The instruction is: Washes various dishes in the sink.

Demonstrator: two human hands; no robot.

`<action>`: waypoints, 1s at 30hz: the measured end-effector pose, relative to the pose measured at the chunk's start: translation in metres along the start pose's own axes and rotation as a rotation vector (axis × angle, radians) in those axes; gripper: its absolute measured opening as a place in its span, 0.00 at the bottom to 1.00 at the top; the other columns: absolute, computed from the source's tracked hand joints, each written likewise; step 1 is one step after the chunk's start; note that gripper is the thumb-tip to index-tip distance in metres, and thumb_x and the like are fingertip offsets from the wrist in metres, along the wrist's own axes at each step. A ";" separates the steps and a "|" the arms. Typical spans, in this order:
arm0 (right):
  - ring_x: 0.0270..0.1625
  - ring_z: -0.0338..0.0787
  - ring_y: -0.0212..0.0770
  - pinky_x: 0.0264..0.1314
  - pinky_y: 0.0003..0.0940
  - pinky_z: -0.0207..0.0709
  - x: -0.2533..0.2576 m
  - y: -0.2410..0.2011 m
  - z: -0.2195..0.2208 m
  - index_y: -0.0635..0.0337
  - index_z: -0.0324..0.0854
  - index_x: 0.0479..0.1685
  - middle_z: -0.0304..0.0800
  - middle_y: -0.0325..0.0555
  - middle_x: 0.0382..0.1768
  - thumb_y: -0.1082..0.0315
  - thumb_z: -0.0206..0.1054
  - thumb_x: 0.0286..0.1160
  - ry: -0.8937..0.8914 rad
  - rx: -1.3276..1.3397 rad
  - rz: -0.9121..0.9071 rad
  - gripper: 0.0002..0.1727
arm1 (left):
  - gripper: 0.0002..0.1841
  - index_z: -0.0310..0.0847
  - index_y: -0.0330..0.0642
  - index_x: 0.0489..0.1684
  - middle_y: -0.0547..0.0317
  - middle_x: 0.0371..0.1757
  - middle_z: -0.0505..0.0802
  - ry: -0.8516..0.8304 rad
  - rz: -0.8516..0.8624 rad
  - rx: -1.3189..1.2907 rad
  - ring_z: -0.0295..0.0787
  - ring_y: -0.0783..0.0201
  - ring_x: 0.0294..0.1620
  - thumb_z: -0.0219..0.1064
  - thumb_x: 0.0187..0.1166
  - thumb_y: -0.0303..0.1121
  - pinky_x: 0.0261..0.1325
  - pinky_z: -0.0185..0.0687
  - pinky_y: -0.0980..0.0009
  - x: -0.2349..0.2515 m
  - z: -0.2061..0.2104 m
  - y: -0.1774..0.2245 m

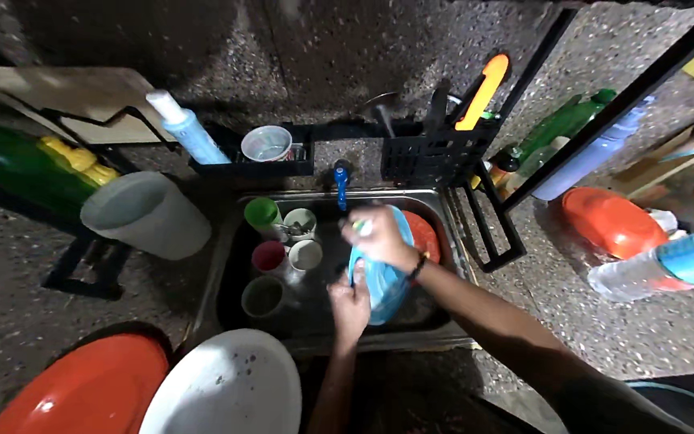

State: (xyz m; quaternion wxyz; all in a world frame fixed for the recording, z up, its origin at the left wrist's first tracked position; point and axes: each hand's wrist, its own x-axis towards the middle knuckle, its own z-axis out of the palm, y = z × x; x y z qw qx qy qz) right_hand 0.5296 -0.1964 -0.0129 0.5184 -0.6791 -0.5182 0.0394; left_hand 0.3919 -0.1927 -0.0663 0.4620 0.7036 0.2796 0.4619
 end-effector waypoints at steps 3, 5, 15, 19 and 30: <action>0.23 0.80 0.34 0.32 0.34 0.77 0.002 0.015 0.005 0.62 0.84 0.24 0.82 0.42 0.19 0.65 0.72 0.76 -0.041 0.155 0.033 0.13 | 0.20 0.82 0.33 0.20 0.70 0.15 0.80 0.098 0.002 0.011 0.76 0.85 0.19 0.56 0.87 0.29 0.27 0.75 0.84 0.005 -0.002 -0.002; 0.18 0.77 0.35 0.21 0.34 0.73 0.006 0.037 -0.003 0.58 0.87 0.32 0.81 0.42 0.19 0.56 0.67 0.83 0.076 0.248 0.357 0.16 | 0.18 0.84 0.35 0.24 0.75 0.19 0.84 0.132 -0.027 -0.088 0.82 0.87 0.23 0.55 0.88 0.27 0.31 0.82 0.85 0.005 -0.013 -0.002; 0.32 0.87 0.40 0.41 0.43 0.82 0.003 0.012 0.001 0.62 0.88 0.31 0.88 0.46 0.27 0.63 0.69 0.79 -0.115 0.139 0.019 0.12 | 0.18 0.84 0.34 0.26 0.74 0.24 0.86 0.136 -0.118 -0.118 0.84 0.88 0.31 0.52 0.88 0.26 0.41 0.83 0.84 0.003 -0.006 0.003; 0.24 0.83 0.49 0.28 0.54 0.75 0.003 0.022 -0.009 0.58 0.87 0.29 0.83 0.49 0.21 0.53 0.61 0.86 0.004 0.000 0.383 0.21 | 0.11 0.87 0.31 0.32 0.69 0.25 0.91 0.057 -0.153 -0.120 0.89 0.83 0.28 0.62 0.84 0.26 0.37 0.89 0.82 -0.006 -0.010 0.000; 0.56 0.93 0.52 0.61 0.58 0.84 -0.011 0.046 -0.008 0.54 0.87 0.66 0.94 0.52 0.54 0.57 0.58 0.89 0.028 -0.159 0.210 0.19 | 0.18 0.84 0.33 0.45 0.67 0.34 0.92 0.378 -0.443 -0.263 0.92 0.78 0.37 0.51 0.94 0.36 0.45 0.92 0.74 0.016 -0.025 0.013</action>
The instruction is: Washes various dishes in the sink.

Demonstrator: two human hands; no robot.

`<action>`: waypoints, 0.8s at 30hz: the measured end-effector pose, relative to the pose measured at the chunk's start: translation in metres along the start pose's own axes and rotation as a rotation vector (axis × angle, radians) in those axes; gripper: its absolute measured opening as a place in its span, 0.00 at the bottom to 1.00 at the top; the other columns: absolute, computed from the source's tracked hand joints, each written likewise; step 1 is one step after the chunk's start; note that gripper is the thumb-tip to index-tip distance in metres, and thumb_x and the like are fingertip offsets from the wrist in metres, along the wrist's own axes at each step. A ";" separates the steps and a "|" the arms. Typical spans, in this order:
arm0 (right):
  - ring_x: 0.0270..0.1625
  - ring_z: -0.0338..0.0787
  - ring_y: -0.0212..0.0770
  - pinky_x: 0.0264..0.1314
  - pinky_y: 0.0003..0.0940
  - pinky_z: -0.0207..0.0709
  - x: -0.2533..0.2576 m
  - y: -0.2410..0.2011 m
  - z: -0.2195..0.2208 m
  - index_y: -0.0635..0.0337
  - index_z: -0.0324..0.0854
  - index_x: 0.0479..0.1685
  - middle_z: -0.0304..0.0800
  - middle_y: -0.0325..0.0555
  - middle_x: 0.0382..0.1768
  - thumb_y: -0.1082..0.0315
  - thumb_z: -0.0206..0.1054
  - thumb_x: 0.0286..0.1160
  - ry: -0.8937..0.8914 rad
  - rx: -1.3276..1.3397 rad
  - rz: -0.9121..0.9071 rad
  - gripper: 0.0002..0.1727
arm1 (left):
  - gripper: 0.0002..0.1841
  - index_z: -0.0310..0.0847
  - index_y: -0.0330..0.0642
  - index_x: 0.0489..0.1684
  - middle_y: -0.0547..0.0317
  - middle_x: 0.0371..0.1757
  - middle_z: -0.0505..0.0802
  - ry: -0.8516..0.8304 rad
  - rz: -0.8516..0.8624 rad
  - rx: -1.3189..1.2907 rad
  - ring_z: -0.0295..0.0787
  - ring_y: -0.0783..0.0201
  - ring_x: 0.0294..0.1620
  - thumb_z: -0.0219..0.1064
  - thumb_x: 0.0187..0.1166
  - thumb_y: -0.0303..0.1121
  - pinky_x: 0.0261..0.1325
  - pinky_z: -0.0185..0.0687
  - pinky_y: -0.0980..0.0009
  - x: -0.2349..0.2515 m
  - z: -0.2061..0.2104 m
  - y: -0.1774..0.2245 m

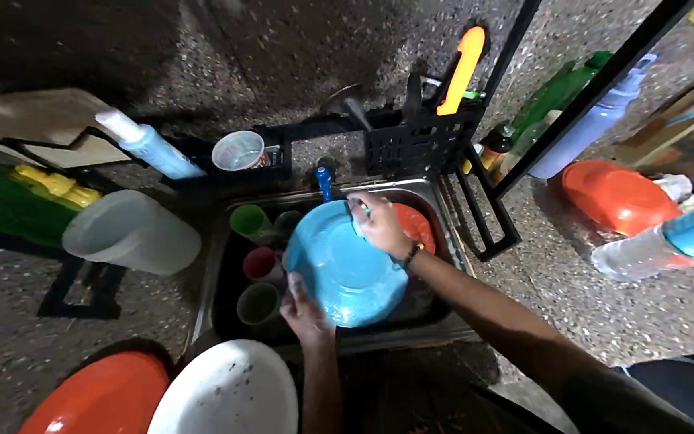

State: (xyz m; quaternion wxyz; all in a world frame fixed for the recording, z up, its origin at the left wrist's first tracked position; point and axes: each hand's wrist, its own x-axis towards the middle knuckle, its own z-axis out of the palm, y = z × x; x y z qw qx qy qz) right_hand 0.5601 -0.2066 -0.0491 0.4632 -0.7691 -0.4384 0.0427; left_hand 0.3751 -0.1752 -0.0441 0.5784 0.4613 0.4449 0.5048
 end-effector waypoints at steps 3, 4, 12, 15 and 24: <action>0.87 0.72 0.55 0.88 0.53 0.68 -0.059 -0.008 0.021 0.54 0.80 0.79 0.78 0.52 0.81 0.59 0.56 0.87 -0.111 -0.137 -0.150 0.25 | 0.21 0.82 0.35 0.47 0.66 0.34 0.91 0.101 -0.102 0.011 0.91 0.77 0.34 0.48 0.95 0.42 0.41 0.91 0.74 0.006 -0.004 0.001; 0.87 0.72 0.57 0.89 0.53 0.68 -0.076 -0.020 0.031 0.54 0.83 0.76 0.80 0.52 0.80 0.62 0.57 0.85 -0.094 -0.150 -0.247 0.23 | 0.20 0.82 0.32 0.50 0.63 0.36 0.90 0.056 -0.112 0.031 0.89 0.76 0.36 0.48 0.95 0.40 0.44 0.90 0.73 0.002 -0.003 -0.004; 0.50 0.93 0.57 0.53 0.66 0.81 0.039 -0.031 0.017 0.52 0.93 0.48 0.95 0.52 0.41 0.46 0.62 0.82 -0.349 -0.101 0.270 0.21 | 0.03 0.88 0.33 0.37 0.64 0.28 0.96 -0.173 0.041 0.117 0.94 0.76 0.30 0.75 0.72 0.23 0.37 0.94 0.75 -0.040 0.009 -0.022; 0.37 0.91 0.58 0.38 0.65 0.80 0.034 -0.055 0.002 0.57 0.91 0.37 0.90 0.54 0.29 0.49 0.67 0.78 -0.289 -0.096 0.184 0.19 | 0.17 0.87 0.30 0.42 0.59 0.34 0.97 -0.280 0.057 0.110 0.96 0.72 0.37 0.83 0.55 0.20 0.45 0.95 0.72 -0.028 0.010 -0.025; 0.55 0.93 0.45 0.61 0.51 0.85 0.012 -0.015 -0.012 0.57 0.90 0.59 0.93 0.50 0.57 0.66 0.64 0.84 -0.331 0.118 -0.220 0.13 | 0.09 0.84 0.30 0.49 0.57 0.36 0.96 -0.113 -0.126 0.008 0.95 0.70 0.36 0.71 0.79 0.27 0.42 0.95 0.70 -0.023 0.016 0.002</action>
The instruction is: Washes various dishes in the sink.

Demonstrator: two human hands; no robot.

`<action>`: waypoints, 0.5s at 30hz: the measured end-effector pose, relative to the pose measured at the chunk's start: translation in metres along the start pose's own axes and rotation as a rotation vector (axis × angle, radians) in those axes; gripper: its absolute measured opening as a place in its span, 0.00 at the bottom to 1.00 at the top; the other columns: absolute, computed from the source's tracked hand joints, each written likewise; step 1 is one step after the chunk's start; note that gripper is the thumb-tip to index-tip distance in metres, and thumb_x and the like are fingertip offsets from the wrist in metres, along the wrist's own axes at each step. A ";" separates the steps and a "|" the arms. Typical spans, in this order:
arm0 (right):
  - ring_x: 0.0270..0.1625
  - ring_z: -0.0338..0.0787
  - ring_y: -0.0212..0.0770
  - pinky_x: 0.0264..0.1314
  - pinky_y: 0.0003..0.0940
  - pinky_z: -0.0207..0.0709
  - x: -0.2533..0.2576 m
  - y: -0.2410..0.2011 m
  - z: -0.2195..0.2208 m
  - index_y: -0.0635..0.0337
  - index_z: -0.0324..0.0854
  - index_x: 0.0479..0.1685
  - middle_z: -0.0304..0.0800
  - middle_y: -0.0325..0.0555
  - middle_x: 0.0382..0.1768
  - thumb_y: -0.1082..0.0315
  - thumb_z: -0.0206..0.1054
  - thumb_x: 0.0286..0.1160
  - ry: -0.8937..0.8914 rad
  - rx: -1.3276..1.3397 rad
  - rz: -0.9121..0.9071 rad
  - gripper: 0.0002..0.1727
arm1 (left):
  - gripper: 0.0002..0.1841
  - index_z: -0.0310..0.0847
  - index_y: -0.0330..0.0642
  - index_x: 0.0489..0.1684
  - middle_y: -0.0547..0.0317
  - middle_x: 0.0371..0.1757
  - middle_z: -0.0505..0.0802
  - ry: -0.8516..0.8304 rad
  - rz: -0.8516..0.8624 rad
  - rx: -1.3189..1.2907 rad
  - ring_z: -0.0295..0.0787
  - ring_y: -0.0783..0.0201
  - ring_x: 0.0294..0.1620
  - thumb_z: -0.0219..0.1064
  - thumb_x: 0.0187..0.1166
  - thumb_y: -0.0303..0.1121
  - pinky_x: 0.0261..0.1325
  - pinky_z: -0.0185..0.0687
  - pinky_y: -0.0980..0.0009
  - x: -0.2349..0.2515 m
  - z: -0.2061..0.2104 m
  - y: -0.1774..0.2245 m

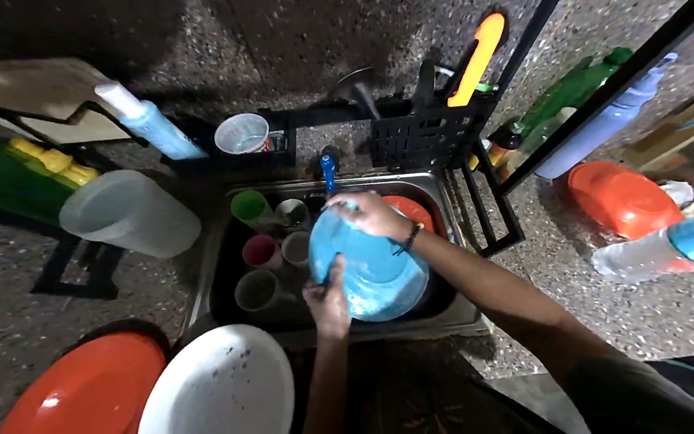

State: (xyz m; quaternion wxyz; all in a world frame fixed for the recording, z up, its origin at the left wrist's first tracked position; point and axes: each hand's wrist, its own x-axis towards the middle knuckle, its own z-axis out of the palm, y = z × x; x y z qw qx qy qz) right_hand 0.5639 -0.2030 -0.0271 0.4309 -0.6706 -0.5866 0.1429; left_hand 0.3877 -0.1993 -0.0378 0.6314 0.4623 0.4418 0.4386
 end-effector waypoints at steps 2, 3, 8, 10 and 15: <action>0.78 0.82 0.44 0.79 0.50 0.77 -0.024 0.023 0.008 0.51 0.81 0.77 0.83 0.45 0.76 0.61 0.60 0.88 0.061 -0.117 0.017 0.21 | 0.10 0.82 0.32 0.51 0.60 0.36 0.93 0.127 -0.063 -0.028 0.92 0.72 0.36 0.64 0.87 0.33 0.42 0.93 0.71 0.009 -0.008 0.005; 0.88 0.71 0.47 0.89 0.50 0.68 -0.040 0.021 0.022 0.52 0.76 0.82 0.76 0.45 0.84 0.60 0.58 0.88 0.044 -0.155 -0.020 0.25 | 0.12 0.82 0.33 0.51 0.60 0.36 0.92 0.163 -0.091 -0.050 0.92 0.73 0.36 0.61 0.89 0.35 0.42 0.93 0.71 0.014 -0.010 0.003; 0.90 0.67 0.60 0.95 0.59 0.50 -0.037 -0.027 0.068 0.56 0.85 0.72 0.80 0.54 0.79 0.70 0.64 0.77 -0.131 -0.235 -0.111 0.23 | 0.15 0.80 0.32 0.45 0.66 0.29 0.86 0.018 -0.102 -0.037 0.85 0.79 0.31 0.48 0.93 0.30 0.39 0.85 0.78 0.007 -0.002 -0.033; 0.72 0.85 0.54 0.83 0.59 0.68 0.004 -0.018 0.053 0.51 0.91 0.62 0.93 0.49 0.61 0.63 0.64 0.80 -0.118 -0.309 0.035 0.17 | 0.13 0.85 0.32 0.42 0.63 0.31 0.91 0.014 -0.036 0.007 0.90 0.76 0.33 0.58 0.90 0.32 0.42 0.90 0.75 0.001 -0.001 -0.029; 0.36 0.91 0.57 0.38 0.65 0.80 0.057 -0.028 0.024 0.57 0.88 0.29 0.89 0.53 0.28 0.46 0.68 0.76 -0.024 -0.220 0.293 0.22 | 0.06 0.84 0.32 0.42 0.66 0.32 0.95 -0.164 0.142 0.035 0.94 0.76 0.34 0.72 0.72 0.20 0.43 0.93 0.76 0.010 -0.013 -0.018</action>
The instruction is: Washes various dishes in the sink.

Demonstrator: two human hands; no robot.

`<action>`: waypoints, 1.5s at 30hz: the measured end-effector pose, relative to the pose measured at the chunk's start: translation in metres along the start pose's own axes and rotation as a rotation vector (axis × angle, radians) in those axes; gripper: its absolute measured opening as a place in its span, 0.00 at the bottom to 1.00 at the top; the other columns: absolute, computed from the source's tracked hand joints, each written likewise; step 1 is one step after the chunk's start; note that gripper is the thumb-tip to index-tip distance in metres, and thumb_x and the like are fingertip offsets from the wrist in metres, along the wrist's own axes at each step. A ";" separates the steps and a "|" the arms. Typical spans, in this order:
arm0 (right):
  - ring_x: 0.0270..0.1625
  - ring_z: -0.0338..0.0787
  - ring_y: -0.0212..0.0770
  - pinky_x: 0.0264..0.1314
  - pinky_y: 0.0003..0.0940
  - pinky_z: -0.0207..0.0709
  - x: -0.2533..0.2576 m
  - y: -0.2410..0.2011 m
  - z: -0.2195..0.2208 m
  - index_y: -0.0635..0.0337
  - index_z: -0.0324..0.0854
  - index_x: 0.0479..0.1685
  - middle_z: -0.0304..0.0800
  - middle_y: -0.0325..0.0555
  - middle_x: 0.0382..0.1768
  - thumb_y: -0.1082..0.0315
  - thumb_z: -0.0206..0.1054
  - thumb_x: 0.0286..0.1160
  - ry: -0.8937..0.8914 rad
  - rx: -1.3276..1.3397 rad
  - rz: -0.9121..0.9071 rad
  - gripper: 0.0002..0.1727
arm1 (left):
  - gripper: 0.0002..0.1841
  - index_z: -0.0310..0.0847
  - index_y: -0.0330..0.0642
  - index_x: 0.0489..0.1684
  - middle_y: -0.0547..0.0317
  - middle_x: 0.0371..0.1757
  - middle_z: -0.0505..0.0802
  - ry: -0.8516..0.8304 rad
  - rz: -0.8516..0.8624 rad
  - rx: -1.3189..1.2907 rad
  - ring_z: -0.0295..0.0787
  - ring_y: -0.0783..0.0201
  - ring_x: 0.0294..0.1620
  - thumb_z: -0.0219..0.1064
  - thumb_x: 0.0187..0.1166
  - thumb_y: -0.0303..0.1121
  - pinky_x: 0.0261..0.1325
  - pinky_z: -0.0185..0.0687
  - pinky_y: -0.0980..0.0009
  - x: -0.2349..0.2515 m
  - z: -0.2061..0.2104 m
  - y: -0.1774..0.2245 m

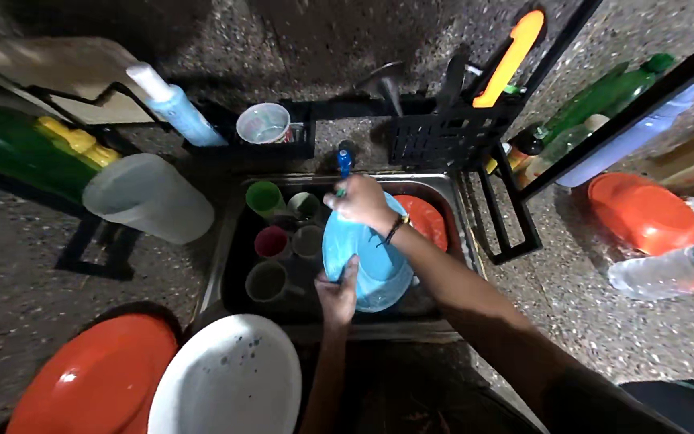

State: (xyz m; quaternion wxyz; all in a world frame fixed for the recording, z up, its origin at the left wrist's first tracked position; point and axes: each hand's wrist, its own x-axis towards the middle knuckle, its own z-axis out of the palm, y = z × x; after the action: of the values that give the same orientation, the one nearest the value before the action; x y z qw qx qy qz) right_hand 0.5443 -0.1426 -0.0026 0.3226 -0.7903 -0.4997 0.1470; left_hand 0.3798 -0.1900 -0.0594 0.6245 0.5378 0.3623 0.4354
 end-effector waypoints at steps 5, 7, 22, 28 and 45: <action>0.28 0.88 0.44 0.38 0.51 0.81 -0.025 -0.017 0.015 0.58 0.86 0.20 0.86 0.44 0.19 0.63 0.75 0.68 0.084 0.078 -0.491 0.12 | 0.11 0.86 0.31 0.44 0.65 0.34 0.96 -0.050 0.081 0.159 0.93 0.79 0.38 0.78 0.67 0.24 0.47 0.92 0.78 0.007 0.002 0.017; 0.28 0.87 0.40 0.32 0.44 0.82 -0.023 0.008 0.011 0.61 0.87 0.30 0.88 0.45 0.25 0.67 0.71 0.74 0.201 0.292 -0.433 0.07 | 0.06 0.85 0.31 0.45 0.65 0.35 0.96 -0.008 0.053 0.102 0.93 0.79 0.37 0.71 0.76 0.23 0.46 0.92 0.78 0.007 -0.003 0.026; 0.25 0.87 0.35 0.33 0.41 0.86 -0.164 0.127 -0.055 0.69 0.86 0.37 0.87 0.44 0.23 0.63 0.55 0.83 0.731 0.328 0.390 0.18 | 0.10 0.94 0.37 0.45 0.47 0.49 0.97 -0.384 0.616 0.793 0.98 0.51 0.44 0.72 0.75 0.33 0.47 0.92 0.50 0.000 0.040 0.014; 0.18 0.79 0.23 0.23 0.26 0.79 -0.190 0.116 -0.088 0.58 0.80 0.26 0.77 0.28 0.16 0.65 0.54 0.84 0.917 0.379 0.286 0.17 | 0.27 0.78 0.45 0.79 0.55 0.85 0.78 -0.945 0.438 1.249 0.67 0.49 0.88 0.66 0.76 0.23 0.82 0.71 0.48 0.004 0.088 -0.049; 0.51 0.90 0.40 0.58 0.46 0.83 -0.167 0.099 -0.004 0.68 0.85 0.54 0.92 0.54 0.49 0.61 0.63 0.78 -0.024 0.374 0.233 0.18 | 0.20 0.78 0.41 0.74 0.51 0.66 0.90 -0.097 0.143 0.827 0.91 0.61 0.60 0.64 0.84 0.28 0.64 0.88 0.59 0.048 -0.194 0.132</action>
State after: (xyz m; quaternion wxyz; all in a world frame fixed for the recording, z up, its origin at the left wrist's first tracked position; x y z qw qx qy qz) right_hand 0.5388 -0.3203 -0.0799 0.4385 -0.7672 -0.3730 0.2828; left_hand 0.1986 -0.0702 0.0406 0.3404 0.7868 0.4384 0.2699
